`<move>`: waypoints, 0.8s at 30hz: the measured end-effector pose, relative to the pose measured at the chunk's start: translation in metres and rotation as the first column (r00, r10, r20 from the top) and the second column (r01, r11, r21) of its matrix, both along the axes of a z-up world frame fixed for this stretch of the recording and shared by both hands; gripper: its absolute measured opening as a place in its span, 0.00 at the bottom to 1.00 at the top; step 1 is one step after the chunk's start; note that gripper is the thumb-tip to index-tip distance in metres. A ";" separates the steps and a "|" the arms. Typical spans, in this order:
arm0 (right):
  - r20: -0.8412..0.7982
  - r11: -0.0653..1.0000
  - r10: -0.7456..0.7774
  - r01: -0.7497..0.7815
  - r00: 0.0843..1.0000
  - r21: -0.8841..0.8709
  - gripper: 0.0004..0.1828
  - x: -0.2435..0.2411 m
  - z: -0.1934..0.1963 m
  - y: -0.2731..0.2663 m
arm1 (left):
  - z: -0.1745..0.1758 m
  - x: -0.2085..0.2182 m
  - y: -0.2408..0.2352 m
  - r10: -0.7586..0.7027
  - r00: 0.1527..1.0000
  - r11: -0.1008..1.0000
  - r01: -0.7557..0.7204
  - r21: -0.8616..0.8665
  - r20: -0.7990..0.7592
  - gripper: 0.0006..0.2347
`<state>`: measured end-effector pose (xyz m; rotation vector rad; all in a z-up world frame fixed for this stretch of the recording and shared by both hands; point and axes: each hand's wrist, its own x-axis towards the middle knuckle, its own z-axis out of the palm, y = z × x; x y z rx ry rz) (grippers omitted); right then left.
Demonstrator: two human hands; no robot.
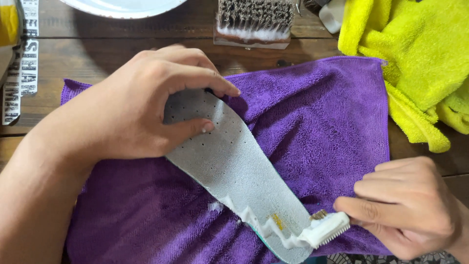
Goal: The person scrubs a shoe insole with a small brush and cleaning solution, then switches to a larger brush to scrub the entire surface. The insole is placed on a purple towel on a wooden table, and the person repeatedly dips the brush into a bowl of water to continue cleaning.
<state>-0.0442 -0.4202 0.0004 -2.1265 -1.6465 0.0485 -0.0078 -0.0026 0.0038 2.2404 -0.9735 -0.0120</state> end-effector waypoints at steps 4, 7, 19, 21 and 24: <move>0.008 0.993 -0.077 0.076 0.997 0.093 0.18 0.017 0.013 0.030 | 0.000 -0.008 0.000 -0.003 0.997 1.000 0.004 -0.003 0.072 0.15; 0.118 0.992 -0.083 0.071 0.989 0.102 0.14 0.032 0.023 0.058 | 0.005 -0.008 -0.002 0.011 0.993 1.000 -0.011 -0.004 0.114 0.14; 0.156 0.960 0.033 -0.075 0.987 0.269 0.15 0.070 0.056 0.112 | 0.038 -0.029 -0.003 0.197 0.974 0.963 -0.171 -0.209 0.115 0.04; 0.063 0.974 -0.036 0.020 0.997 0.226 0.21 0.070 0.045 0.099 | 0.033 -0.026 0.000 0.294 0.955 0.953 -0.289 -0.093 0.043 0.06; 0.001 0.977 -0.043 0.042 0.999 0.207 0.15 0.076 0.036 0.103 | 0.011 -0.017 0.003 0.343 0.939 0.937 -0.344 0.068 0.025 0.06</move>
